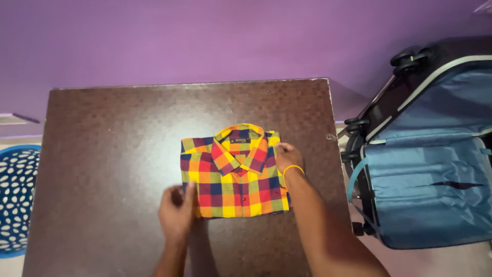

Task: The person takes a plaid shirt from a laundry basket, spreads it out on a table, and folds the sleeves and body into a rectangle before placing it into an open suitcase.

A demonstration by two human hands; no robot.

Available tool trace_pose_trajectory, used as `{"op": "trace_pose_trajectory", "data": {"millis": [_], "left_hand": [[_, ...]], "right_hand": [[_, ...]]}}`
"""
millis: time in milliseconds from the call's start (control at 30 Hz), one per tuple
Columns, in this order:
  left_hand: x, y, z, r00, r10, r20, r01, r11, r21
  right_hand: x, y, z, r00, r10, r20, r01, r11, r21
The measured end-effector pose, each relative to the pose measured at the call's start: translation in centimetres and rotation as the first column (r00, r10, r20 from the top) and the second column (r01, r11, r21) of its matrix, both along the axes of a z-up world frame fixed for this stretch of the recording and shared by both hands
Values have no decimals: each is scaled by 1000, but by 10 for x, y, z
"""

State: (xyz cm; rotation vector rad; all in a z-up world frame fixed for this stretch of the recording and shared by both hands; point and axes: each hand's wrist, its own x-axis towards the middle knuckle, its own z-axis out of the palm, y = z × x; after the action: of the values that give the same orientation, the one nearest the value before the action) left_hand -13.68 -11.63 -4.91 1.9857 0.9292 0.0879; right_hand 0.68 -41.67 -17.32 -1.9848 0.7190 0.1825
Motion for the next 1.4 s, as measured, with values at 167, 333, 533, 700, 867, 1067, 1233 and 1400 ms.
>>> {"op": "trace_pose_trajectory", "data": {"millis": [167, 333, 533, 700, 867, 1067, 1233, 1400], "left_hand": [[-42, -13, 12, 976, -216, -40, 220, 950, 223], [-43, -10, -5, 788, -599, -140, 561, 606, 564], [-43, 0, -29, 677, -680, -283, 706, 489, 512], [-29, 1, -2, 861, -507, -53, 501, 823, 269], [35, 17, 4, 957, -132, 259, 155, 985, -71], [96, 10, 15, 992, -98, 81, 95, 995, 39], [103, -10, -6, 1000, -26, -7, 27, 997, 75], [111, 7, -51, 981, 71, 179, -28, 972, -232]], "right_hand": [[-59, 13, 63, 959, -126, 253, 165, 977, -138], [-162, 50, 124, 774, 592, 223, -335, 682, -650], [-179, 61, 115, 743, 657, -130, -549, 486, -680], [-171, 59, 98, 880, 472, 61, -348, 726, -593], [-129, 48, 83, 895, 361, 262, -212, 861, -462], [-39, 42, 90, 983, -39, 178, 48, 998, -46], [-11, 35, 85, 996, -46, -72, 40, 996, -83], [-12, 11, 68, 977, -211, 37, 154, 812, 563]]}}
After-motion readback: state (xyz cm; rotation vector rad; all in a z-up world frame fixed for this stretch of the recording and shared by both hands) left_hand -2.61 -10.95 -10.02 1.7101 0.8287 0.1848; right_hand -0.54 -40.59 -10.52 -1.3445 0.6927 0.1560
